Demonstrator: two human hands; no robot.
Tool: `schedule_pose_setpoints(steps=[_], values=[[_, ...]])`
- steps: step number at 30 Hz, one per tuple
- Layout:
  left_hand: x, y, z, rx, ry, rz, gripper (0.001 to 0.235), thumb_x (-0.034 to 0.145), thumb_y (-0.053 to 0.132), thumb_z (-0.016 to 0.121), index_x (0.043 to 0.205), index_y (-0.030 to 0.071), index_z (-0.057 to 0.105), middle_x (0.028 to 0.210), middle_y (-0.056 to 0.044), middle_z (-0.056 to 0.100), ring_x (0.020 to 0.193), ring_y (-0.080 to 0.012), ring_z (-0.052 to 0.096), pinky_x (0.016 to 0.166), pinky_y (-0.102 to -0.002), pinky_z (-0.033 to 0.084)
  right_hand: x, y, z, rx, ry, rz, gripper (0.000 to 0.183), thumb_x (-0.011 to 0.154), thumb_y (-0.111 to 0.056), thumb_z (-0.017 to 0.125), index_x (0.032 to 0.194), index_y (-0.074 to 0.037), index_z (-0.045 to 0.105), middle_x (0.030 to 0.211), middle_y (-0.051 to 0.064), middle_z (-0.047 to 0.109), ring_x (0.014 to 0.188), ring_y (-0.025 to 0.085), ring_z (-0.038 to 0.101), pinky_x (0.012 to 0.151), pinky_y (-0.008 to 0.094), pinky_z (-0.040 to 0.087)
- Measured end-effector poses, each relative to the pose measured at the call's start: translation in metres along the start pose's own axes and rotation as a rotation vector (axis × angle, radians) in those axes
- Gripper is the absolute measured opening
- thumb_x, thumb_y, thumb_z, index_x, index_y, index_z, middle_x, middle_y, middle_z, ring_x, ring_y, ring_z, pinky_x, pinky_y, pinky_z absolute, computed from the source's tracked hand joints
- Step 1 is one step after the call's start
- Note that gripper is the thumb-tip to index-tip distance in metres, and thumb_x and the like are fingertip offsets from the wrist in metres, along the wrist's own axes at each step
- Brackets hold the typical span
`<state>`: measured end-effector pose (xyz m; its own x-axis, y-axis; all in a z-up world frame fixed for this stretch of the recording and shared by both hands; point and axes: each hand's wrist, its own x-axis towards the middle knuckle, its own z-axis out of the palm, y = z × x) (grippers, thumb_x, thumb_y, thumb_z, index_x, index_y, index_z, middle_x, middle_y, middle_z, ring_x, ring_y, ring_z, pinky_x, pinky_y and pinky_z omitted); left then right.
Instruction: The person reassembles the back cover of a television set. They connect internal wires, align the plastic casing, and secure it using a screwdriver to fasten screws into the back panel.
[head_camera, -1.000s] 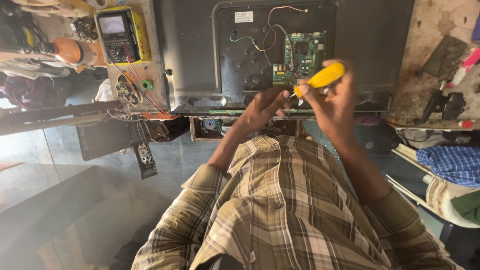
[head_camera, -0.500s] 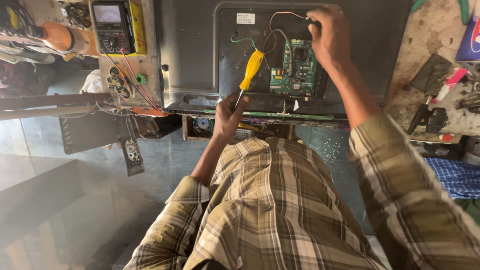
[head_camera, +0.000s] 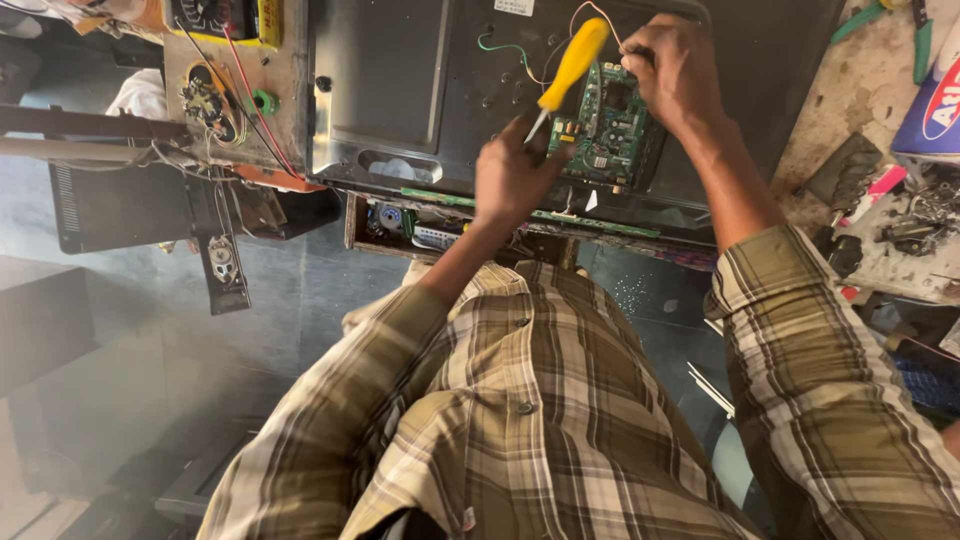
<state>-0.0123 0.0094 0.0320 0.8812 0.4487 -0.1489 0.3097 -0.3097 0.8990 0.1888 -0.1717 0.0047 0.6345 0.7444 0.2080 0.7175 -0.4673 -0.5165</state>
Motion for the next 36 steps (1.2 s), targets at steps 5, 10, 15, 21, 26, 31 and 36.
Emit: schedule_pose_setpoints(steps=[5,10,15,21,26,31,36], values=[[0.024,-0.007,0.054,0.137,0.076,-0.027,0.054,0.069,0.04,0.091,0.093,0.007,0.056,0.074,-0.01,0.067,0.069,-0.0332,0.068,0.064,-0.047,0.054,-0.004,0.017,0.012,-0.077,-0.064,-0.034,0.006,0.093,0.004,0.076,0.098,0.001,0.073,0.095,0.016,0.068,0.093,0.035,0.066,0.084,0.046,0.052],[0.027,-0.027,0.069,0.161,0.187,-0.033,0.06,0.067,0.037,0.092,0.099,0.008,0.05,0.087,-0.011,0.068,0.085,-0.0351,0.069,0.073,-0.049,0.055,-0.006,0.017,0.014,-0.036,-0.047,-0.045,0.006,0.093,0.004,0.075,0.098,0.001,0.073,0.103,0.015,0.07,0.096,0.035,0.067,0.085,0.046,0.053],[0.028,-0.021,0.065,0.171,0.125,-0.111,0.068,0.063,0.042,0.094,0.099,0.007,0.047,0.089,-0.012,0.068,0.086,-0.0349,0.069,0.075,-0.048,0.055,-0.004,0.012,0.014,-0.062,-0.059,-0.036,0.007,0.092,0.004,0.076,0.097,0.0,0.074,0.097,0.014,0.07,0.097,0.034,0.067,0.086,0.045,0.053],[0.029,-0.024,0.069,0.21,0.141,-0.06,0.076,0.06,0.043,0.095,0.104,0.007,0.044,0.096,-0.011,0.068,0.091,-0.0355,0.069,0.075,-0.048,0.056,0.0,0.014,0.017,-0.139,-0.065,-0.049,0.007,0.09,0.002,0.08,0.094,-0.001,0.074,0.094,0.013,0.069,0.095,0.031,0.068,0.087,0.044,0.054],[0.03,-0.029,0.071,0.206,0.151,-0.044,0.075,0.062,0.041,0.094,0.105,0.007,0.044,0.099,-0.011,0.069,0.093,-0.0351,0.07,0.076,-0.047,0.057,0.0,0.018,0.027,-0.214,0.012,-0.028,0.011,0.083,0.001,0.08,0.078,-0.004,0.071,0.088,0.013,0.069,0.09,0.033,0.067,0.079,0.045,0.053],[0.03,-0.026,0.07,0.225,0.142,-0.045,0.072,0.063,0.04,0.094,0.106,0.008,0.045,0.098,-0.012,0.069,0.094,-0.0351,0.07,0.078,-0.047,0.057,0.007,0.018,0.032,-0.278,0.035,-0.021,0.014,0.081,-0.001,0.081,0.074,-0.005,0.068,0.089,0.013,0.067,0.085,0.033,0.066,0.076,0.046,0.052],[0.026,-0.024,0.071,0.227,0.116,-0.009,0.065,0.068,0.032,0.09,0.108,0.007,0.045,0.101,-0.013,0.069,0.093,-0.0364,0.071,0.076,-0.048,0.058,-0.004,-0.028,0.014,-0.263,0.192,-0.02,0.016,0.077,0.005,0.079,0.086,-0.003,0.069,0.095,0.014,0.07,0.088,0.034,0.068,0.075,0.044,0.053]])
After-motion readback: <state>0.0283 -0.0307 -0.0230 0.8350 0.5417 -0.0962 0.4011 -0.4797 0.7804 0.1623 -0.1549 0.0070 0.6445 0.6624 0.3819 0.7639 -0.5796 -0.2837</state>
